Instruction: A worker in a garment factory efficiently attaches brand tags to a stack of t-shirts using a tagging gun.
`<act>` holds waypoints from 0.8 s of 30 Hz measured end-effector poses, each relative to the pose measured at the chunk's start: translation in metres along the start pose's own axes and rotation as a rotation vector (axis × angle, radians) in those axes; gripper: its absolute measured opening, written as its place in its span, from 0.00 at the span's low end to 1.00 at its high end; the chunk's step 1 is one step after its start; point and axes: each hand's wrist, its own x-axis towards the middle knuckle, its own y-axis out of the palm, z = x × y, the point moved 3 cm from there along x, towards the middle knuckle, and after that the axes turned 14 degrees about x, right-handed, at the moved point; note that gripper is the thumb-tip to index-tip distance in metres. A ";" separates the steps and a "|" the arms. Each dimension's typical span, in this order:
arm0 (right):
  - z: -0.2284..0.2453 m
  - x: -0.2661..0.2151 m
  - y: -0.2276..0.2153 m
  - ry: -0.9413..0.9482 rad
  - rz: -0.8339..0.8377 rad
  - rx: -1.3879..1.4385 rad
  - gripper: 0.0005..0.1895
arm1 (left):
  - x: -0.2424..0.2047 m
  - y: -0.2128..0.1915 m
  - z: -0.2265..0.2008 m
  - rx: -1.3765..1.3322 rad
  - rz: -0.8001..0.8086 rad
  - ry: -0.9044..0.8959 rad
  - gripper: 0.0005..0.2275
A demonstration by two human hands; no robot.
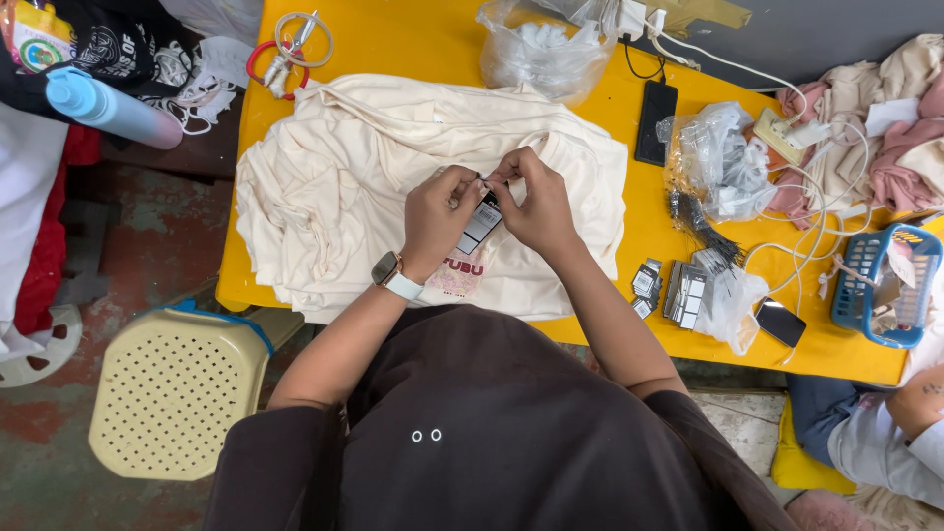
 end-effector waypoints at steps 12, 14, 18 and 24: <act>0.001 -0.001 0.001 0.025 0.006 -0.001 0.13 | -0.001 -0.001 0.004 -0.025 0.006 0.010 0.02; 0.001 0.000 0.001 0.031 0.007 -0.005 0.13 | -0.001 -0.001 0.004 -0.015 0.009 0.014 0.02; 0.000 0.000 0.000 0.040 0.024 -0.015 0.13 | -0.003 0.002 0.008 0.033 0.007 0.048 0.02; -0.002 0.003 -0.005 -0.027 0.139 -0.117 0.12 | 0.002 0.004 0.012 -0.106 0.155 -0.035 0.03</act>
